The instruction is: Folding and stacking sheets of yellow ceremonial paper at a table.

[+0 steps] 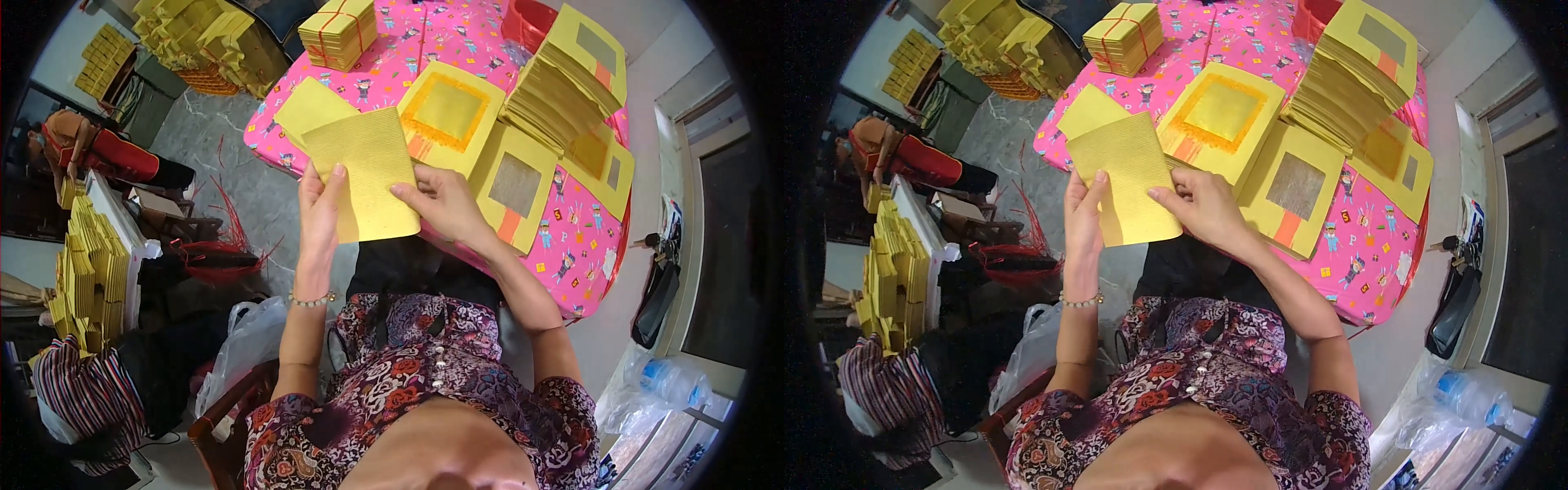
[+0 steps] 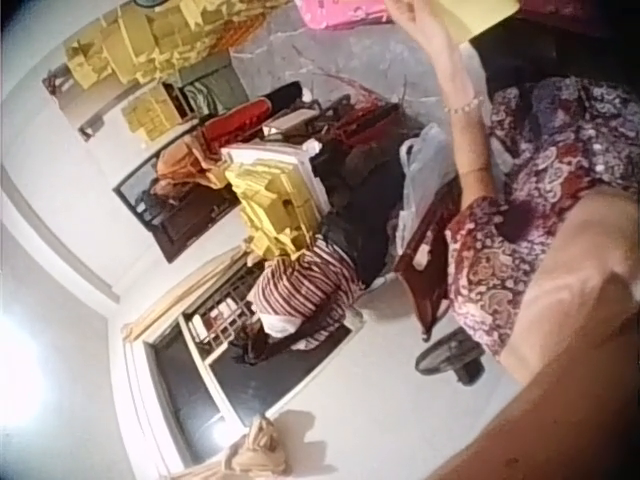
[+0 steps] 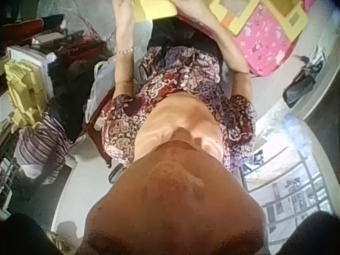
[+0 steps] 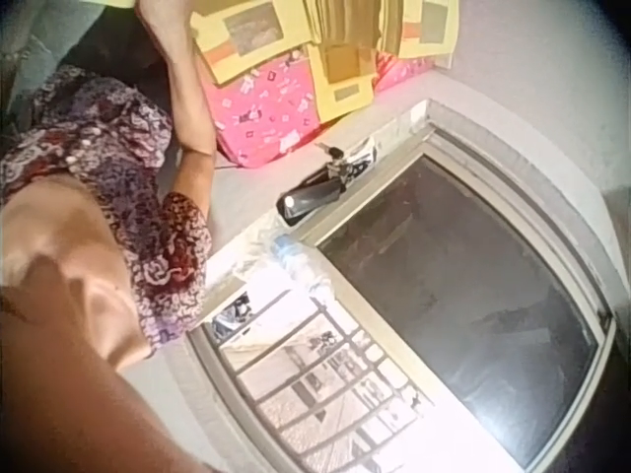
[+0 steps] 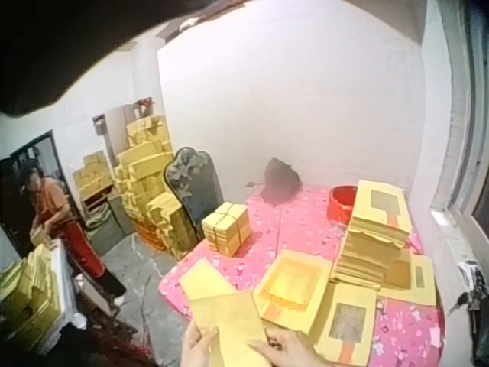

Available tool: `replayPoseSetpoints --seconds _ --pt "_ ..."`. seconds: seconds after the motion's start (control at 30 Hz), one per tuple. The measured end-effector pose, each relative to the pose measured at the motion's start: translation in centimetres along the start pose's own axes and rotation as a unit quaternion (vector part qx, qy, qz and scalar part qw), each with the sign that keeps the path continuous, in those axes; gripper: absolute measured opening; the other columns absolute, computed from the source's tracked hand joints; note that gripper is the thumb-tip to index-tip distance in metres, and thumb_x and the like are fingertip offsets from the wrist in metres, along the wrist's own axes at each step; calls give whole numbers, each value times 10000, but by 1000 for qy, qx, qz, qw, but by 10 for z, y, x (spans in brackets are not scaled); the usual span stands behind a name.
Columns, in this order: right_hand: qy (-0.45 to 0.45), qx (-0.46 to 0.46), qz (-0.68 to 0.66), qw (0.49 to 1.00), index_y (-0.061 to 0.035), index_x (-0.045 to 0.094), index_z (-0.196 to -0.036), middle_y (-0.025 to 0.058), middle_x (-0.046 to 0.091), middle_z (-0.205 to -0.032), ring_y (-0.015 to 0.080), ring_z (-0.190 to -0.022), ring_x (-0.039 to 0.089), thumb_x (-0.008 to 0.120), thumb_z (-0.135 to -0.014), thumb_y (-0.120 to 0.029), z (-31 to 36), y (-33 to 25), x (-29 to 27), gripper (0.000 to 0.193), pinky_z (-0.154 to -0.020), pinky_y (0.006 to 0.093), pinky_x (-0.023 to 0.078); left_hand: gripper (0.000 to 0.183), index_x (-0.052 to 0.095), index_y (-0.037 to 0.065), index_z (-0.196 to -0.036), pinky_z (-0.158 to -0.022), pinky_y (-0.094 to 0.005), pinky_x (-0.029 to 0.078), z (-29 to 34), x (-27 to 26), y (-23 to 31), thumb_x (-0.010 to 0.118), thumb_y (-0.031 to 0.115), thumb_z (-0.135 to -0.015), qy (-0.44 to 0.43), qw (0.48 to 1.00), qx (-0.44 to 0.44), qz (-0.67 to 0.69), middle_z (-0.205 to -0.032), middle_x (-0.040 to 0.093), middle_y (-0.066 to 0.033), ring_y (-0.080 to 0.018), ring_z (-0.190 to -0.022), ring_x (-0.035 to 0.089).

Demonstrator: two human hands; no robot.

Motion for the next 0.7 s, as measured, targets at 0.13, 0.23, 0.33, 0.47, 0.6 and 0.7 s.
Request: replayPoseSetpoints --seconds 0.13,0.23,0.33,0.47,0.6,0.7 --pt "-66 47 34 996 21 630 -831 119 610 -634 136 -588 605 637 -858 -297 1 -10 11 318 -550 311 455 301 474 17 -1245 -836 -266 490 0 -25 4 497 64 -948 25 999 32 6 -1162 596 -85 -124 -1012 590" --pt "-65 35 55 996 12 612 -791 124 577 -603 191 -557 585 638 -842 -278 -6 -22 20 295 -541 334 439 305 473 16 -1246 -839 -270 489 0 -38 1 503 76 -949 57 998 31 9 -1169 592 -91 -135 -1017 591" --pt "-62 5 96 993 4 610 -805 145 590 -637 248 -601 604 635 -835 -277 -28 -24 26 283 -572 362 450 303 474 4 -1238 -839 -270 486 -11 -54 -4 509 82 -947 84 996 30 11 -1173 586 -92 -135 -1024 586" --pt "11 -71 142 987 -11 628 -873 95 590 -630 189 -597 584 636 -836 -302 -83 -11 27 293 -555 326 431 318 480 -19 -1214 -817 -274 491 -53 -64 4 552 93 -925 107 988 54 -93 -1129 604 -87 -135 -984 599" --pt "31 -100 170 980 -20 646 -926 170 653 -747 337 -740 642 651 -798 -298 -140 -6 23 306 -667 415 488 306 506 -22 -1178 -796 -281 497 -108 -79 -3 578 84 -900 91 969 105 -202 -1065 631 -86 -146 -933 618" --pt "34 -86 258 962 -43 653 -968 191 670 -855 335 -851 647 656 -782 -292 -170 7 29 310 -734 450 491 322 527 -15 -1156 -799 -300 496 -141 -99 -26 606 103 -868 107 959 128 -228 -1041 647 -101 -169 -928 631"
Point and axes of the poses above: each hand's wrist, its own z-axis away from the middle knuckle, its own x-axis out of the palm, y = z × x, the point moved 2 cm from there along -z, towards the middle knuckle
